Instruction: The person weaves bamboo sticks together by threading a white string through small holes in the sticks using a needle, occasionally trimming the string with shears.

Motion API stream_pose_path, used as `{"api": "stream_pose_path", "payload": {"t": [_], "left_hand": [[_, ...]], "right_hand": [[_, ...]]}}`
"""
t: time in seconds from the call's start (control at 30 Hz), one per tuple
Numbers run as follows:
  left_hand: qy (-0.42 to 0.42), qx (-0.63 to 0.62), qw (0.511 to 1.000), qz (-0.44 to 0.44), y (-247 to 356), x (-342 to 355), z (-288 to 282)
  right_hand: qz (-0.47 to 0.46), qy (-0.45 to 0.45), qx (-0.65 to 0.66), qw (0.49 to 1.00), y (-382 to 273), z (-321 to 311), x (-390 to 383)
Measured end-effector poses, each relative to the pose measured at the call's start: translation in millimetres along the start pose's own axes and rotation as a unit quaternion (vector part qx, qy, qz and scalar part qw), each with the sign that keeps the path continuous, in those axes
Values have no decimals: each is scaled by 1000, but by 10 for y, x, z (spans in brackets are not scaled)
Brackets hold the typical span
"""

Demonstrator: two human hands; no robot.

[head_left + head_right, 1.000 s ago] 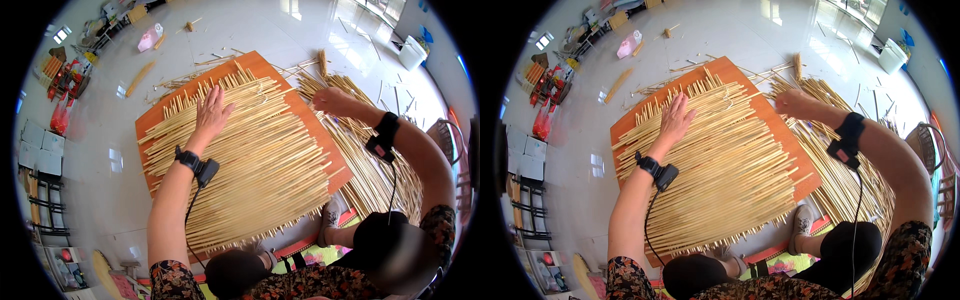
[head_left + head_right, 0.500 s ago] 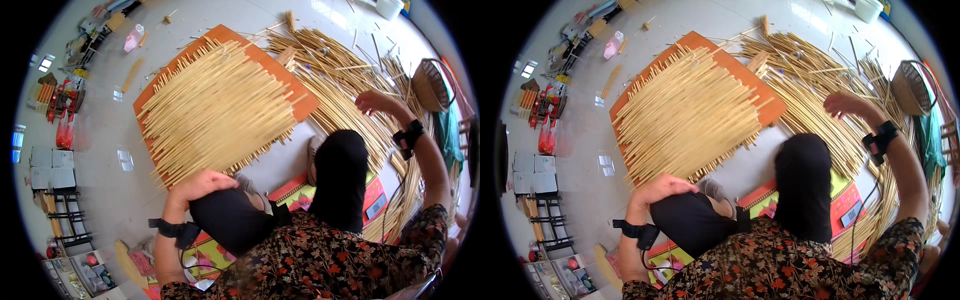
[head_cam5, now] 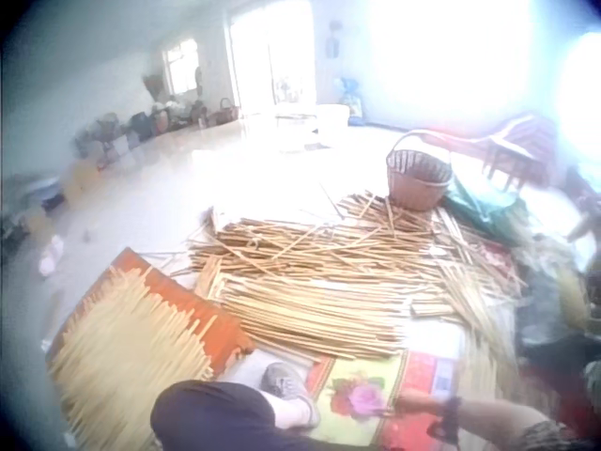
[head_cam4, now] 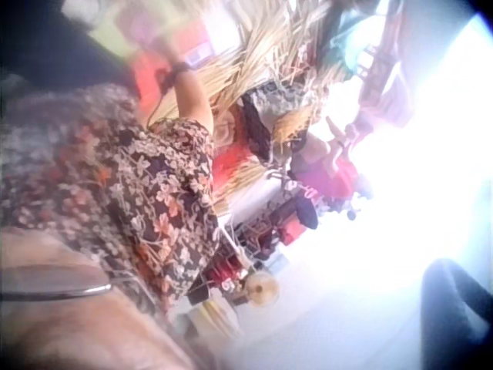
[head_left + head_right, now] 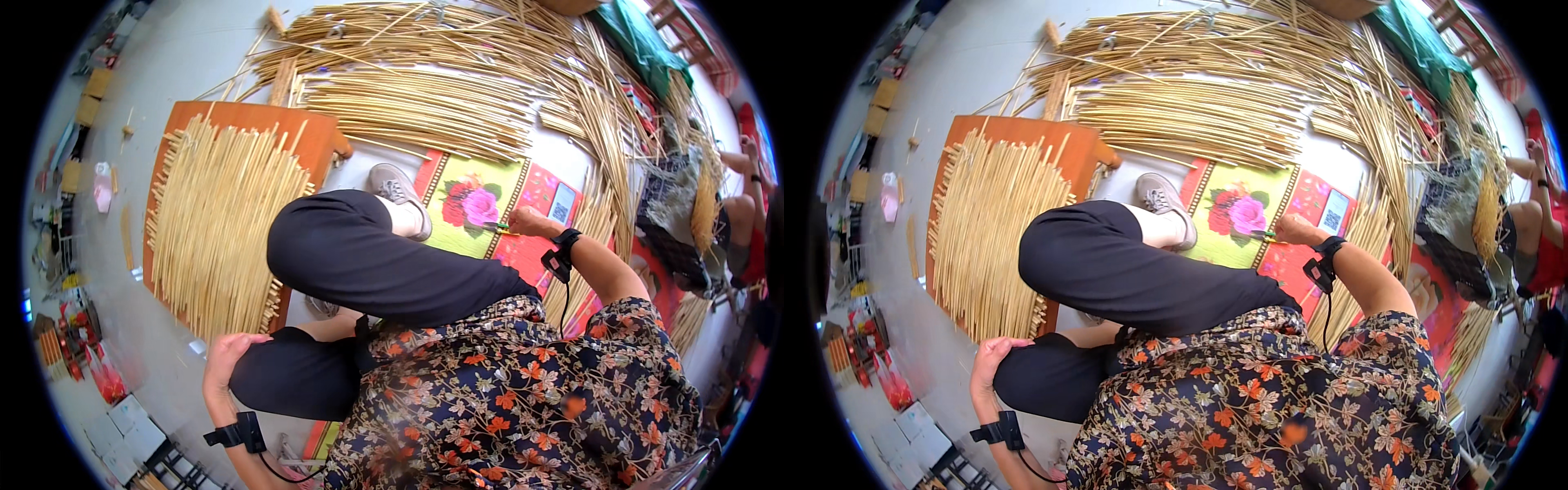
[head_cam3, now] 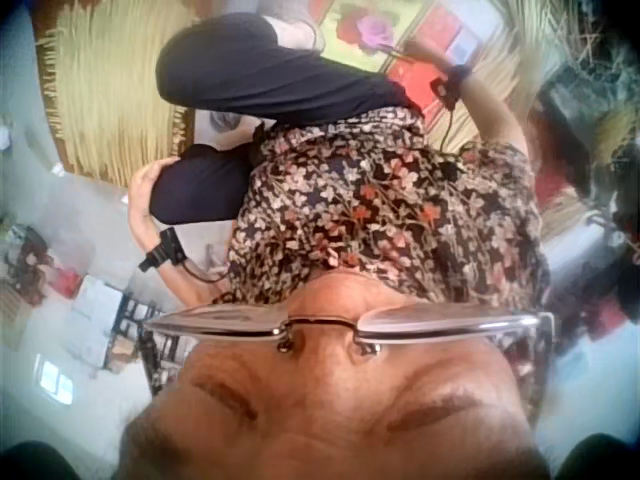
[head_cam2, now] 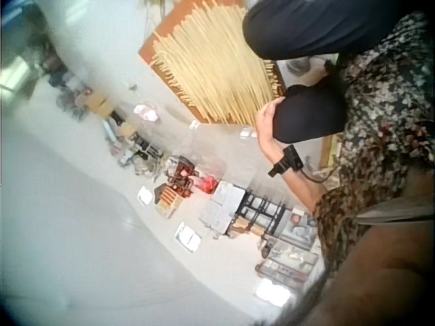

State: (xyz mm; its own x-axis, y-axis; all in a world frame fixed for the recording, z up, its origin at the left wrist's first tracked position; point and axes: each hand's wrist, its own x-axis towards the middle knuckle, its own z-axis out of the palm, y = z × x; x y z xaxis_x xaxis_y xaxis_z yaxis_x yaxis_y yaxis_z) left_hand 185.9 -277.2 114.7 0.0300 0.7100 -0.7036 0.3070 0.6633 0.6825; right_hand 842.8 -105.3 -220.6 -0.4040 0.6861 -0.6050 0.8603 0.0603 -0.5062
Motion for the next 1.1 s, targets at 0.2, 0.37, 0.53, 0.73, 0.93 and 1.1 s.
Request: {"api": "stream_pose_path", "payload": {"t": [0.2, 0.37, 0.53, 0.73, 0.93, 1.1], "left_hand": [[-6, 14, 1000, -21, 127, 34, 75], [-14, 102, 994, 27, 242, 76, 22], [-25, 73, 997, 25, 221, 134, -66], [-58, 66, 995, 41, 172, 90, -127], [138, 19, 988, 65, 411, 722, -1010], [244, -97, 957, 124, 784, 1849, -1975]], "right_hand": [[58, 156, -31, 986, 55, 257, -347], [-14, 190, -78, 979, -219, 529, -194], [26, 167, -87, 982, 46, 838, 85], [43, 104, -116, 987, 285, 733, 216], [188, 63, 83, 977, -586, -558, 531], [-87, 276, -37, 956, -654, -2077, 1435]]}}
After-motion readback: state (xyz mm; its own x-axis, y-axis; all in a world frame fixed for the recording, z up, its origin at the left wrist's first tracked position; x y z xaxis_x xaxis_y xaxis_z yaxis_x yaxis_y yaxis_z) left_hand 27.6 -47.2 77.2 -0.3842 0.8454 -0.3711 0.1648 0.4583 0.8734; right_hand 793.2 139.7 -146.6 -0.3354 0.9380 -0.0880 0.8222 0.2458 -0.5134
